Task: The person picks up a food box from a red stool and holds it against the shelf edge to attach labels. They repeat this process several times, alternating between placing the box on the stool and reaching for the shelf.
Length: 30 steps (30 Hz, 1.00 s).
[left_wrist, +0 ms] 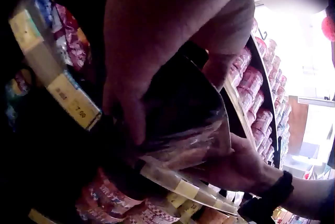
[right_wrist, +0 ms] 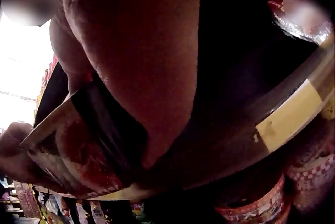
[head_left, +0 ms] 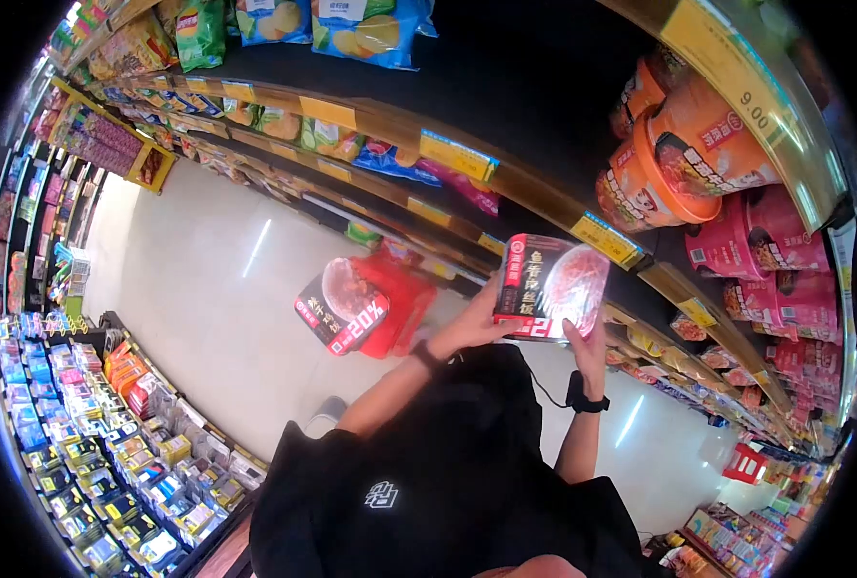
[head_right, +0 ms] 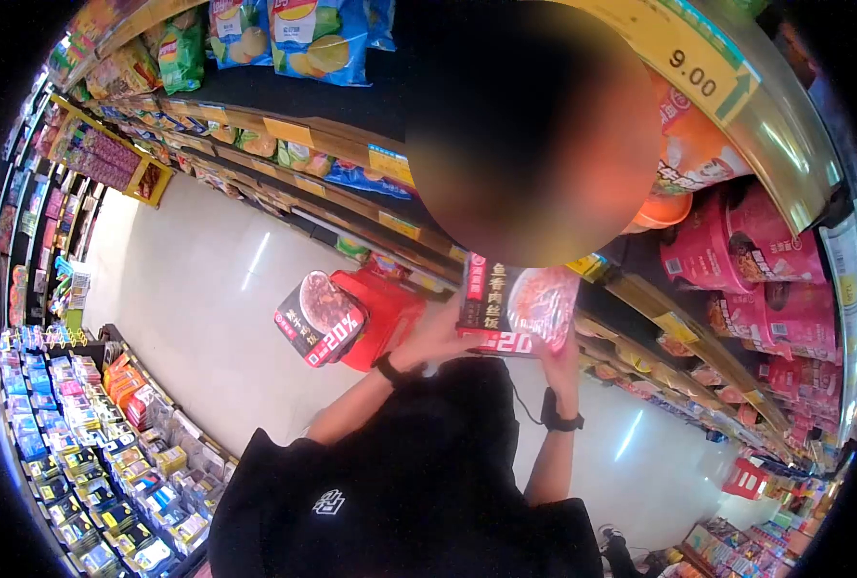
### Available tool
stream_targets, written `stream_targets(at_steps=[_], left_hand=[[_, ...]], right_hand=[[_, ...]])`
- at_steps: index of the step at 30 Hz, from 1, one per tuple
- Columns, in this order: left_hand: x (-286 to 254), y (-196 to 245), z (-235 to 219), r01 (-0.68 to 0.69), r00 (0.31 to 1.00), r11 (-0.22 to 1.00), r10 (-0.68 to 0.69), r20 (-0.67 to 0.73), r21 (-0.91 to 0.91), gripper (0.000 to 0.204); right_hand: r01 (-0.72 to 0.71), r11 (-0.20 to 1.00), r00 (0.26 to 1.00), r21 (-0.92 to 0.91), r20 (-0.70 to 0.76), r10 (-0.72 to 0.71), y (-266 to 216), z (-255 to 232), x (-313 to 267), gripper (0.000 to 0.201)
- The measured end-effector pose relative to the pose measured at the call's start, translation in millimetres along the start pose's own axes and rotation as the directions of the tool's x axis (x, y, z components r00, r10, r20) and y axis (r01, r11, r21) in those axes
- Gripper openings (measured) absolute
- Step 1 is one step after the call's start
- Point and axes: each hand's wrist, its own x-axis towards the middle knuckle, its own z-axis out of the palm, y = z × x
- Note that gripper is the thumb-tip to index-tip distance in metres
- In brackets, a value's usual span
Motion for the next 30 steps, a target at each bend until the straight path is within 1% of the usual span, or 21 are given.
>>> stream_targets(at_steps=[2,3,4,6,7,8,9,10,11,12,13,16,17,18,19,20,22,23,24,26,30], left_hand=[[15,-5,20,-0.126,0.992,0.992,0.126,-0.010,-0.004,0.081],[21,-2,27,-0.103,0.994,0.989,0.105,0.018,-0.102,0.080],[28,0,34,-0.122,0.992,0.990,0.123,0.006,-0.069,0.081],[41,3,50,-0.161,0.987,0.987,0.161,-0.008,-0.008,0.082],[50,0,55,-0.165,0.984,0.986,0.163,0.076,0.018,0.093],[61,-1,61,-0.148,0.985,0.989,0.146,0.092,0.016,0.093],[71,-3,69,-0.131,0.985,0.991,0.129,0.111,0.015,0.093],[81,-5,78,-0.114,0.985,0.993,0.112,0.131,0.014,0.093],[92,-7,86,-0.167,0.983,0.983,0.160,0.089,0.074,0.085],[103,-6,92,-0.134,0.986,0.985,0.121,0.115,0.108,0.077],[114,-5,97,-0.102,0.987,0.984,0.082,0.139,0.145,0.069],[140,1,110,-0.052,0.973,0.949,-0.022,0.229,0.311,0.058],[147,5,113,-0.046,0.965,0.926,-0.056,0.258,0.375,0.056],[155,7,117,-0.043,0.955,0.898,-0.093,0.283,0.438,0.054],[163,-8,123,-0.030,0.934,0.894,-0.134,0.332,0.446,0.054],[170,-28,129,-0.071,0.949,0.902,-0.071,0.308,0.425,0.051],[182,-57,140,-0.155,0.966,0.910,0.058,0.253,0.383,0.048],[186,-47,139,-0.053,0.973,0.889,-0.056,0.225,0.454,0.044],[191,-46,136,-0.020,0.973,0.872,-0.096,0.212,0.489,0.044],[200,-51,131,0.006,0.973,0.846,-0.128,0.192,0.533,0.044],[217,-63,122,0.030,0.975,0.806,-0.154,0.161,0.592,0.044]], right_hand=[[-0.017,1.000,1.000,0.003,-0.019,0.017,-8,-13,-2,0.055],[-0.038,0.999,0.999,0.004,-0.027,0.038,-5,-25,-2,0.054],[-0.059,0.998,0.998,0.005,-0.036,0.059,-3,-36,-1,0.054],[0.066,0.994,0.994,-0.086,-0.083,-0.073,0,-55,0,0.052],[0.130,0.981,0.985,-0.144,-0.098,-0.145,-1,-63,4,0.053],[0.190,0.960,0.970,-0.204,-0.110,-0.215,-1,-71,8,0.054],[0.230,0.965,0.951,-0.128,-0.180,-0.250,-12,-69,13,0.049],[0.206,0.969,0.951,-0.134,-0.206,-0.231,-7,-78,17,0.047],[0.182,0.973,0.949,-0.140,-0.233,-0.211,3,-89,21,0.045],[0.158,0.977,0.947,-0.144,-0.258,-0.191,2,-95,25,0.043],[0.050,0.974,0.947,-0.221,-0.298,-0.116,-5,-102,25,0.030],[-0.131,0.843,0.923,-0.522,-0.374,-0.089,0,-127,39,0.022],[0.002,0.878,0.903,-0.479,-0.377,-0.207,19,-139,45,0.019],[0.053,0.805,0.894,-0.591,-0.331,-0.302,33,-150,52,0.020],[0.098,0.715,0.881,-0.692,-0.273,-0.385,45,-162,59,0.020],[0.137,0.611,0.866,-0.780,-0.205,-0.456,61,-174,65,0.021],[0.130,0.434,0.805,-0.892,-0.160,-0.571,125,-199,85,0.022],[0.113,0.338,0.771,-0.934,-0.132,-0.623,156,-209,94,0.023],[0.083,0.290,0.756,-0.953,-0.130,-0.641,172,-217,102,0.024],[0.058,0.257,0.753,-0.965,-0.127,-0.646,180,-219,108,0.025],[0.042,0.338,0.804,-0.940,-0.169,-0.570,161,-206,115,0.027]])
